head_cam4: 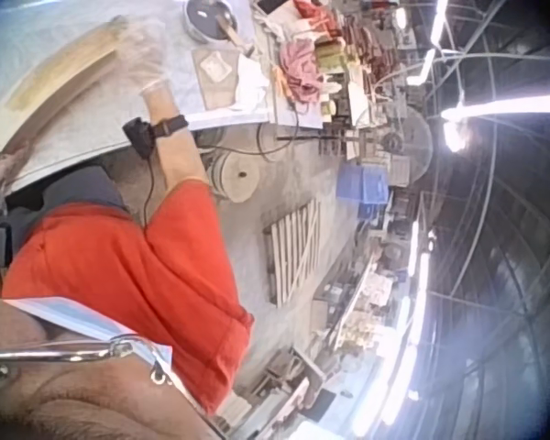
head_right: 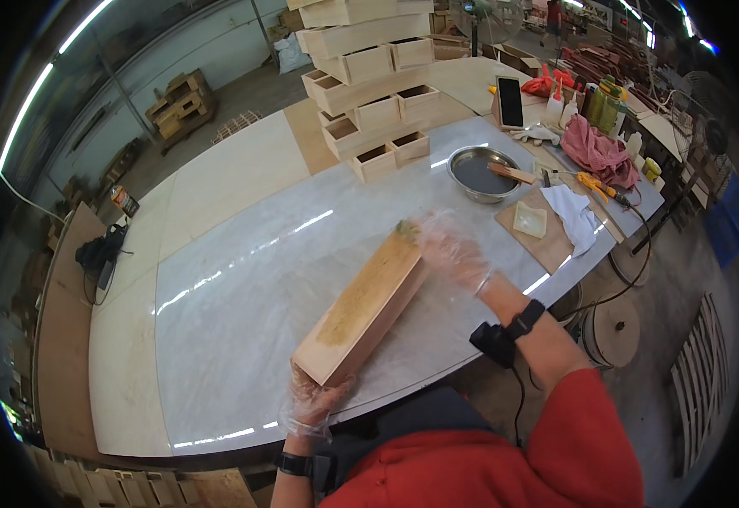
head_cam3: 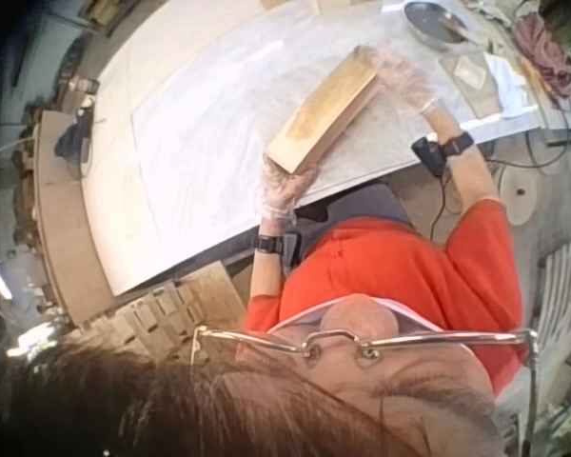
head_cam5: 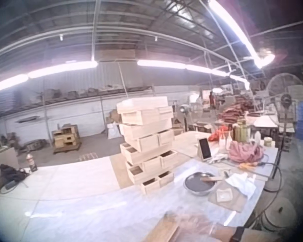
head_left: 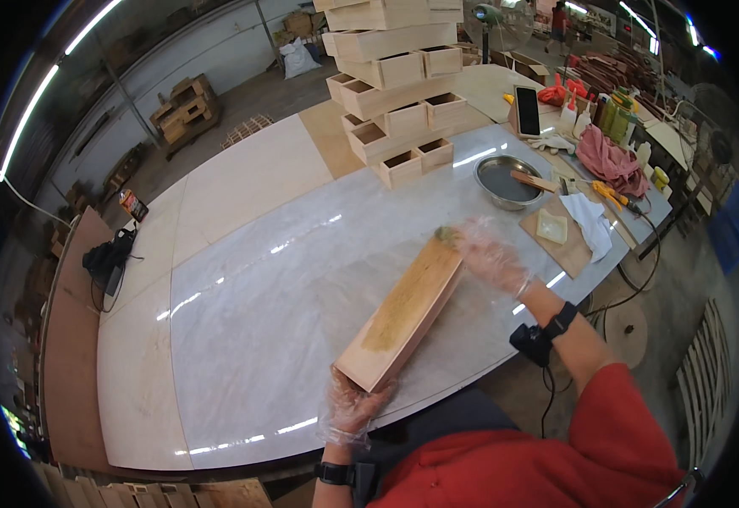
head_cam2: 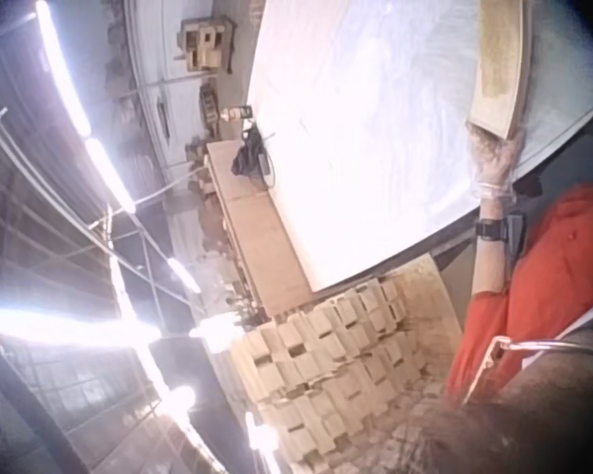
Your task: Applying a liquid coating or varnish to the surfaces of wooden boxes using a sponge or cloth.
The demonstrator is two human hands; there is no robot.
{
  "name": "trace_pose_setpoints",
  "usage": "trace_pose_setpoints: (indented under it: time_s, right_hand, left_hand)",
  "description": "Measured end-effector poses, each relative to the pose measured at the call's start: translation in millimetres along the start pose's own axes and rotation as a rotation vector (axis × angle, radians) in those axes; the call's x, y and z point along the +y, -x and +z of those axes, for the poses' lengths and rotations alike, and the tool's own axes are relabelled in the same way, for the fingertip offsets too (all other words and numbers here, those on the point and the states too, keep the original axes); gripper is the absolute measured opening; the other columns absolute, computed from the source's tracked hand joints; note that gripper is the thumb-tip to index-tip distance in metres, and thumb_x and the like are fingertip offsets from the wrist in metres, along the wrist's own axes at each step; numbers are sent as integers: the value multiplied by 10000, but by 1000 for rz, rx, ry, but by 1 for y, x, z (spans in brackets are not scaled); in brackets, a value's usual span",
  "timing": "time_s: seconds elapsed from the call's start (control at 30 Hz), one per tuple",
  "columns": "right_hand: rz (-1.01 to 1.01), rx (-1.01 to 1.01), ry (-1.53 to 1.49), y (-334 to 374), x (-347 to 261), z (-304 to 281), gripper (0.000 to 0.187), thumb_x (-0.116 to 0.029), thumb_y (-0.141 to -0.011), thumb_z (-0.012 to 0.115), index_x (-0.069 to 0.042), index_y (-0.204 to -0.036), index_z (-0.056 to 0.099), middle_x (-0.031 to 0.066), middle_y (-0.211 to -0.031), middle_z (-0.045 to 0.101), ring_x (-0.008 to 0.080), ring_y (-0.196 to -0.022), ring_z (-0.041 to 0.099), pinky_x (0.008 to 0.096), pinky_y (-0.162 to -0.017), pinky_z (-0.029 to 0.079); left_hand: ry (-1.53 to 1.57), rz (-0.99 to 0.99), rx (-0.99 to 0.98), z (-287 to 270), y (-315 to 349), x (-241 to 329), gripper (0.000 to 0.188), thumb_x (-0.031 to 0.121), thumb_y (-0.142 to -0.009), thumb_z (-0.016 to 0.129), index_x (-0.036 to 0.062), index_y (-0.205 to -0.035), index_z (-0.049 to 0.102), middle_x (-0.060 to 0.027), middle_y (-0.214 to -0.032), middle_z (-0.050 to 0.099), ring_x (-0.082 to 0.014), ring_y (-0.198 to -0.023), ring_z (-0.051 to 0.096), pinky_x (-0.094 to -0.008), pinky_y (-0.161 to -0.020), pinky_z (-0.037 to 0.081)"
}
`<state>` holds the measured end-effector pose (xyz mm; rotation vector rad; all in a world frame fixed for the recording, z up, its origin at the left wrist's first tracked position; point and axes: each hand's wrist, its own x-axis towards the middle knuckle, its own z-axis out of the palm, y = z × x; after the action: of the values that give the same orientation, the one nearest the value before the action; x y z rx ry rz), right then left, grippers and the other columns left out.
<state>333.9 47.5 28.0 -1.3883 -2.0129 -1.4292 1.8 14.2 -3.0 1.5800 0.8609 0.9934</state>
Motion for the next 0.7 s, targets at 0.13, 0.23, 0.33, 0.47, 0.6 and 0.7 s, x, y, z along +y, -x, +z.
trace_pose_setpoints:
  time_s: [0.13, 0.23, 0.33, 0.47, 0.6, 0.7]
  right_hand:
    - [260, -191, -686, -19, -17, -41, 289, -110, -870, 515, -87, -1143, 609, 157, -964, 638, 319, -856, 639, 418, -691, 534]
    - [206, -229, -845, -33, -44, -97, 318, -119, -874, 519, -73, -1177, 604, 166, -1060, 631, 311, -935, 638, 414, -720, 540]
    - [264, -210, -826, -12, -31, -80, 332, -110, -901, 493, -33, -1211, 587, 192, -1078, 626, 319, -927, 645, 408, -740, 546]
    - [332, -246, -677, 7, -3, -58, 330, -117, -884, 515, -54, -1195, 607, 182, -1026, 641, 312, -896, 645, 405, -762, 533]
    - [206, -36, -827, -31, -44, -102, 320, -116, -876, 517, -69, -1181, 604, 158, -922, 626, 318, -820, 626, 433, -699, 511]
    - [226, -182, -738, -14, -28, -71, 298, -122, -884, 505, -69, -1158, 608, 156, -922, 620, 322, -803, 618, 449, -677, 497]
  left_hand:
    - [88, 4, 12, -1, 0, -11, 669, 110, -731, 838, 24, -1233, 405, -109, -1139, 602, -182, -1014, 618, -312, -871, 509]
    - [101, -14, 36, -1, 0, -14, 661, 109, -725, 841, 27, -1222, 412, -108, -1135, 602, -180, -997, 622, -309, -857, 511]
    - [-79, -30, -34, -5, 2, -14, 682, 108, -709, 853, 30, -1219, 406, -103, -1147, 584, -170, -1021, 604, -307, -867, 503]
    - [134, -33, 24, -1, 0, -3, 678, 115, -698, 863, 34, -1204, 419, -100, -1151, 573, -169, -1033, 591, -319, -868, 502]
    - [119, -17, 21, -4, 0, -19, 664, 102, -700, 858, 40, -1201, 428, -105, -1154, 572, -171, -1036, 592, -319, -872, 502]
    - [-38, -48, -4, -4, -1, -13, 676, 90, -694, 858, 41, -1208, 422, -106, -1152, 573, -165, -1023, 594, -315, -879, 500]
